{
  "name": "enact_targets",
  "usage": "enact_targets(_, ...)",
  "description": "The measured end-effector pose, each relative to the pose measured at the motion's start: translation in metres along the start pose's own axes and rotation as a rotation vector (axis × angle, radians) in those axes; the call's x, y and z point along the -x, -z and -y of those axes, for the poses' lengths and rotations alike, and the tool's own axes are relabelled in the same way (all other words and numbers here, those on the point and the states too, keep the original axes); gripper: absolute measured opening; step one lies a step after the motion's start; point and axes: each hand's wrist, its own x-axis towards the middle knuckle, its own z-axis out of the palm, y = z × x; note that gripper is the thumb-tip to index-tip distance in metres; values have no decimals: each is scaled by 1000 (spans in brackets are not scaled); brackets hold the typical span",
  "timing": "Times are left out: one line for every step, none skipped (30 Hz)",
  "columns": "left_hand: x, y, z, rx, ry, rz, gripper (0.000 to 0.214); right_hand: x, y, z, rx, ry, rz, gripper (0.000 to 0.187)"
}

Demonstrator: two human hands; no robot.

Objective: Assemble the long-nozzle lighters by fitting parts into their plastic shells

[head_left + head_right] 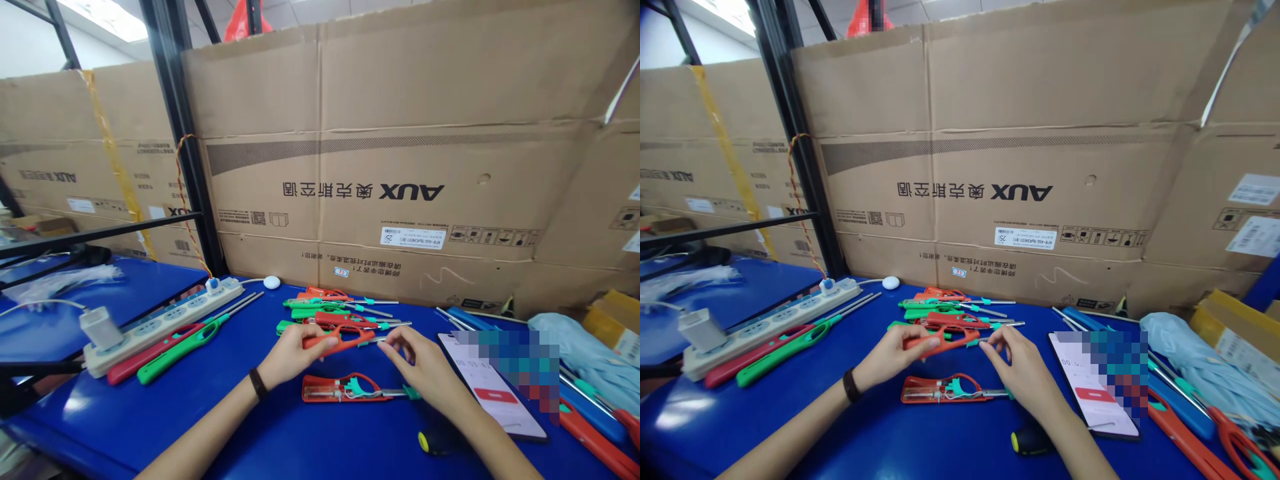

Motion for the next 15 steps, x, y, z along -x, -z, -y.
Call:
enact_targets(-1, 3, 1, 14, 18, -29, 46, 2, -1, 3, 12, 23, 2, 25)
enact_targets(-1, 4, 2, 28, 35, -48, 46, 4, -2, 6, 21, 60, 28, 22)
enact_targets(-1, 6, 3, 41, 52, -56, 47, 6, -4, 9, 30, 106, 76, 17)
enact_targets(-1, 6, 4, 54, 70, -52, 46, 9, -6, 13, 45, 155, 134, 12)
enact_targets(0, 5, 6, 69, 89, -39, 45, 11, -9, 15, 65, 197, 192, 10)
enact_targets(0, 4, 7, 77, 104, -23, 44, 13, -12, 18, 87, 228, 241, 14)
enact_targets(1, 3, 9, 65, 102, -12, 44, 14, -15, 19, 108, 243, 276, 19)
enact_targets(2, 1, 9, 27, 84, -12, 44, 16, -17, 21, 125, 245, 299, 21)
enact_targets(3, 1, 10, -35, 54, -18, 45, 17, -19, 22, 139, 242, 316, 21)
enact_targets(3, 1, 10, -109, 22, -20, 47, 17, -20, 23, 153, 240, 331, 20)
enact_targets(4, 1, 10, -183, -1, -8, 50, 18, -20, 25, 170, 241, 346, 18)
enact_targets(4, 1, 10, -243, -9, 16, 53, 18, -20, 26, 192, 247, 361, 16)
enact_targets(5, 2, 10, -279, -1, 49, 54, 18, -20, 27, 218, 256, 375, 15)
enact_targets(5, 2, 10, -297, 12, 79, 55, 18, -20, 29, 249, 267, 385, 15)
enact_targets(5, 3, 9, -304, 18, 93, 54, 19, -20, 31, 282, 277, 392, 16)
